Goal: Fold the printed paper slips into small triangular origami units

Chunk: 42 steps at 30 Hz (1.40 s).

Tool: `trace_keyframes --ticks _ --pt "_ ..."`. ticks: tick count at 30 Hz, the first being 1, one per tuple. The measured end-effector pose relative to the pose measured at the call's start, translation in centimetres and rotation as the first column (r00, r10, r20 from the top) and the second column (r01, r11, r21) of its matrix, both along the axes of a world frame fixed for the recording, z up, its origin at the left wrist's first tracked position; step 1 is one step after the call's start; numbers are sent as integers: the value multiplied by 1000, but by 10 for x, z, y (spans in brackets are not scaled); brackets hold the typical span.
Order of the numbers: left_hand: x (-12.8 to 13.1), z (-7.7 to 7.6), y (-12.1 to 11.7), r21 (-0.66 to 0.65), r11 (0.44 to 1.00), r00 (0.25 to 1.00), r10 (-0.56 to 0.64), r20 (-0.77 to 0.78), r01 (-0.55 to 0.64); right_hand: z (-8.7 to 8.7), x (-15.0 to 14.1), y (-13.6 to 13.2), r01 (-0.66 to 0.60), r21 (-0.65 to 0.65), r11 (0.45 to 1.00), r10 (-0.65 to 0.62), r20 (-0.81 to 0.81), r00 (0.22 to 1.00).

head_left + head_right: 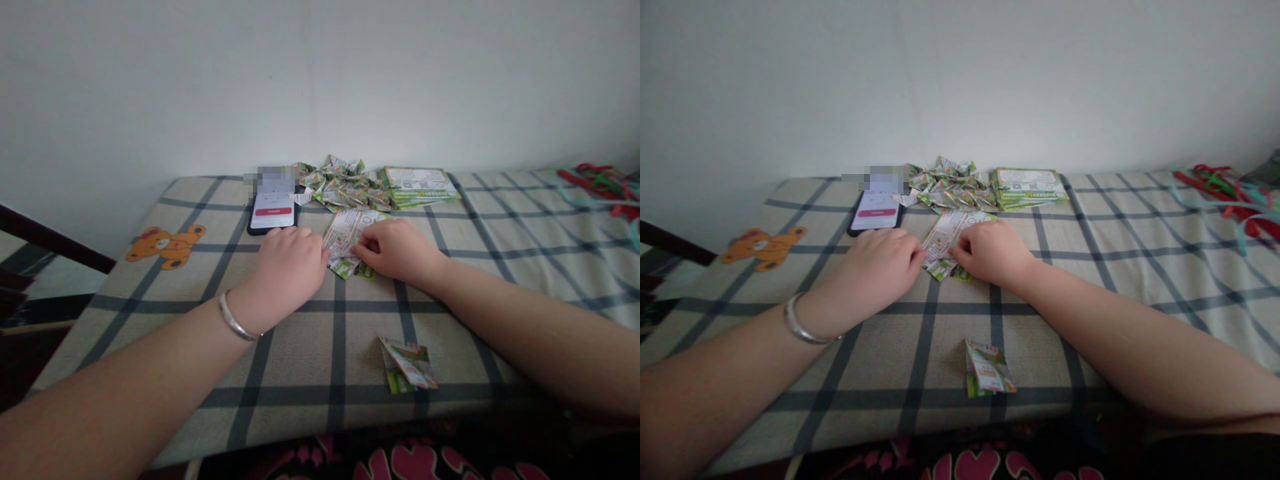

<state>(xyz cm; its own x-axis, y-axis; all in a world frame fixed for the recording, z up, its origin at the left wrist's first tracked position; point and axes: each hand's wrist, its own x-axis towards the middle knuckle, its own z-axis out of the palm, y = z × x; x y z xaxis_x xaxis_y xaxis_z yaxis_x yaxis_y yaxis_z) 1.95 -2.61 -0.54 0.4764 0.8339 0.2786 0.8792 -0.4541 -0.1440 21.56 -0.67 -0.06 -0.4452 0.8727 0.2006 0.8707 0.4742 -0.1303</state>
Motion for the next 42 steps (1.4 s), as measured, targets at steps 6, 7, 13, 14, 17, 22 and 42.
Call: trace_keyframes --ticks 6,7,13,14,17,22,42 --pt "3 0 -1 -91 995 998 -35 54 40 -5 4 4 -48 13 999 49 -47 998" --pt "3 0 -1 -104 993 997 -50 66 57 -6 6 4 -67 19 998 68 -71 995" --pt "4 -1 -1 -109 985 989 -123 80 131 -8 6 4 -166 26 986 168 -149 975" --pt "3 -1 0 -108 984 988 -130 82 138 -8 4 3 -152 25 988 154 -144 977" --pt "1 -3 4 -100 984 985 -139 106 149 -7 -1 1 -96 26 995 98 -111 989" --pt "-1 -9 11 -74 981 969 -163 184 179 -7 -3 2 -51 25 998 53 -88 995" --pt "-9 -1 10 -52 914 904 -387 181 402 -11 -3 5 -74 71 995 78 -60 995"
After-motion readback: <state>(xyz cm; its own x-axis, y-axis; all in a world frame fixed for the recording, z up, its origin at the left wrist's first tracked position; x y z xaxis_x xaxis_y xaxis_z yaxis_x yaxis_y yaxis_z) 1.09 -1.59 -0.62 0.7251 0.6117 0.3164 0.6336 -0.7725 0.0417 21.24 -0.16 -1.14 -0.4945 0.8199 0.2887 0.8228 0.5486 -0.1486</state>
